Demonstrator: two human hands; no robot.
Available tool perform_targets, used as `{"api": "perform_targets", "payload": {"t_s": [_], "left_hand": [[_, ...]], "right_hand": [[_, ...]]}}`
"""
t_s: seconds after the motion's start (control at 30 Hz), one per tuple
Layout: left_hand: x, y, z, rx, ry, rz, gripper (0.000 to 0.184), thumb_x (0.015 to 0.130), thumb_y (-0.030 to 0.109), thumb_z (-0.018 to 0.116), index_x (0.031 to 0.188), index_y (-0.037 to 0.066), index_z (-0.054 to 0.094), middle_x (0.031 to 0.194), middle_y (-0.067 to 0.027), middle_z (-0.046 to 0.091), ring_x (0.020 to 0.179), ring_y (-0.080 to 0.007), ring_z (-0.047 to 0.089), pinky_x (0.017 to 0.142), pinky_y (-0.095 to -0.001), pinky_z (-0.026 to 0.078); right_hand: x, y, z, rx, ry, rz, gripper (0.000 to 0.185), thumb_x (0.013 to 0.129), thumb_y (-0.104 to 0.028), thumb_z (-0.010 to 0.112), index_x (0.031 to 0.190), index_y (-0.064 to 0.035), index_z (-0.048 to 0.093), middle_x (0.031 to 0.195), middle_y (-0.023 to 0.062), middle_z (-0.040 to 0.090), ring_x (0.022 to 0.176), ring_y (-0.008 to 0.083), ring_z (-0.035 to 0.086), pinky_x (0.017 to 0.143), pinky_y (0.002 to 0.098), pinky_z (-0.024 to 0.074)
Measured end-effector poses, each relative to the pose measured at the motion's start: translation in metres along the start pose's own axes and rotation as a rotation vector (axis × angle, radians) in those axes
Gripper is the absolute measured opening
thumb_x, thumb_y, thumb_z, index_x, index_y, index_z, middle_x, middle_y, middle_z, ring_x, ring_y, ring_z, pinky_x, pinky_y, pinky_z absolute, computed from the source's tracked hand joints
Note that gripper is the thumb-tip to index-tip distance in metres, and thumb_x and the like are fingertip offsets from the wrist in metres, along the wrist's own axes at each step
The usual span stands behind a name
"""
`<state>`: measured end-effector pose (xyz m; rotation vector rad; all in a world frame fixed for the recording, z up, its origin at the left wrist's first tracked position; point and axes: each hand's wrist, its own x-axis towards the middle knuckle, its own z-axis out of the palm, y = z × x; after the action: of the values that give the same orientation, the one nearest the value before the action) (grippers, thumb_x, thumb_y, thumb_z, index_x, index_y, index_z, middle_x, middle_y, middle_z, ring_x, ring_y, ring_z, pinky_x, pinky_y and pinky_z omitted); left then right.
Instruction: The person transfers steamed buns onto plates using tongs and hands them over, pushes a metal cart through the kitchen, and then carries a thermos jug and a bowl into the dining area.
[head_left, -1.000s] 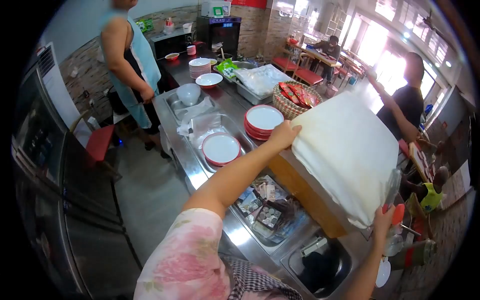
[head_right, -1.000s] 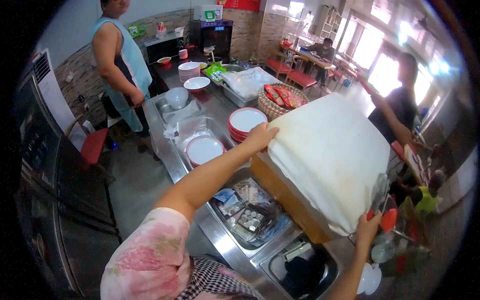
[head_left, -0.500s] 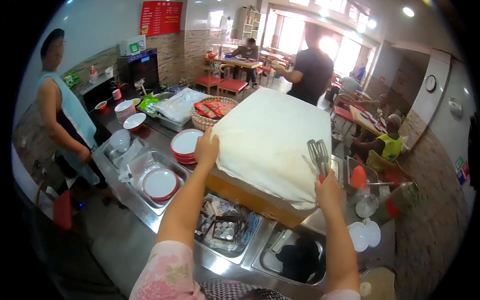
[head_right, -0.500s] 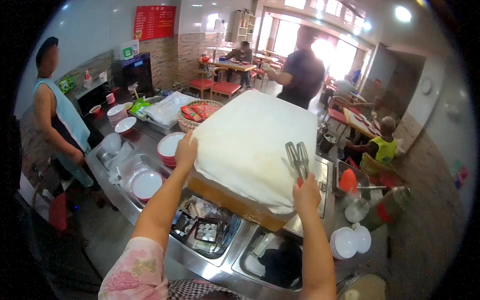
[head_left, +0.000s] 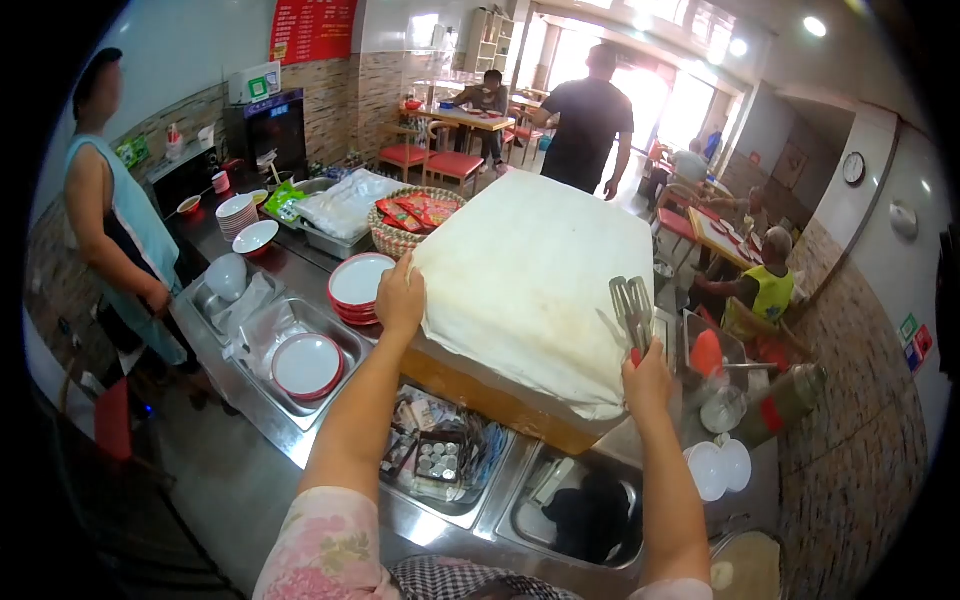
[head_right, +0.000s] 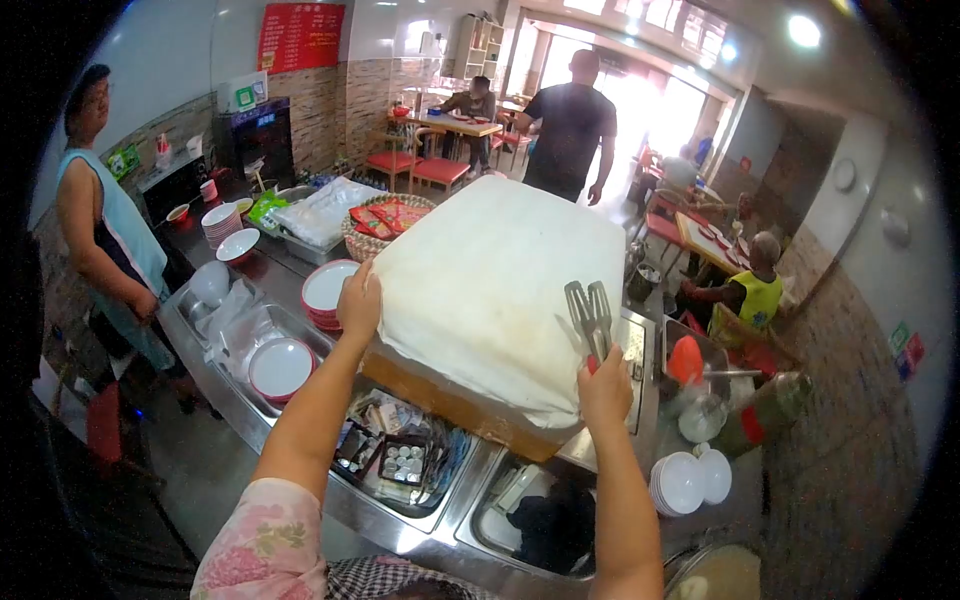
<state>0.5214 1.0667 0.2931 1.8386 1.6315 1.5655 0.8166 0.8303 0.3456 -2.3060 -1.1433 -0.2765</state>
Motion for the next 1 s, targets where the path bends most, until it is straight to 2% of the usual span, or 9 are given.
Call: {"api": "perform_targets", "payload": {"t_s": [0.37, 1.0], "left_hand": [[0.0006, 0.0002, 0.0011, 0.049, -0.012, -0.003, 0.04, 0.085, 0.021, 0.036, 0.121, 0.014, 0.053, 0.103, -0.0154, 0.056, 0.094, -0.033, 0.054, 0.08, -0.0435, 0.044], [-0.0004, -0.0003, 0.0012, 0.057, -0.001, 0.017, 0.041, 0.086, 0.023, 0.035, 0.122, 0.016, 0.053, 0.108, -0.0135, 0.057, 0.096, -0.0314, 0.055, 0.081, -0.0411, 0.044]], "right_hand": [[-0.0002, -0.0001, -0.0016, 0.028, -0.011, 0.013, 0.05, 0.081, -0.027, 0.056, 0.119, 0.0006, 0.04, 0.105, 0.0216, 0.055, 0.095, 0.0373, 0.055, 0.08, 0.045, 0.0439], [-0.0008, 0.0024, 0.0014, -0.005, 0.001, 0.035, 0.053, 0.079, -0.027, 0.058, 0.121, -0.0003, 0.039, 0.101, 0.0209, 0.055, 0.093, 0.0364, 0.056, 0.079, 0.0441, 0.0454]]}}
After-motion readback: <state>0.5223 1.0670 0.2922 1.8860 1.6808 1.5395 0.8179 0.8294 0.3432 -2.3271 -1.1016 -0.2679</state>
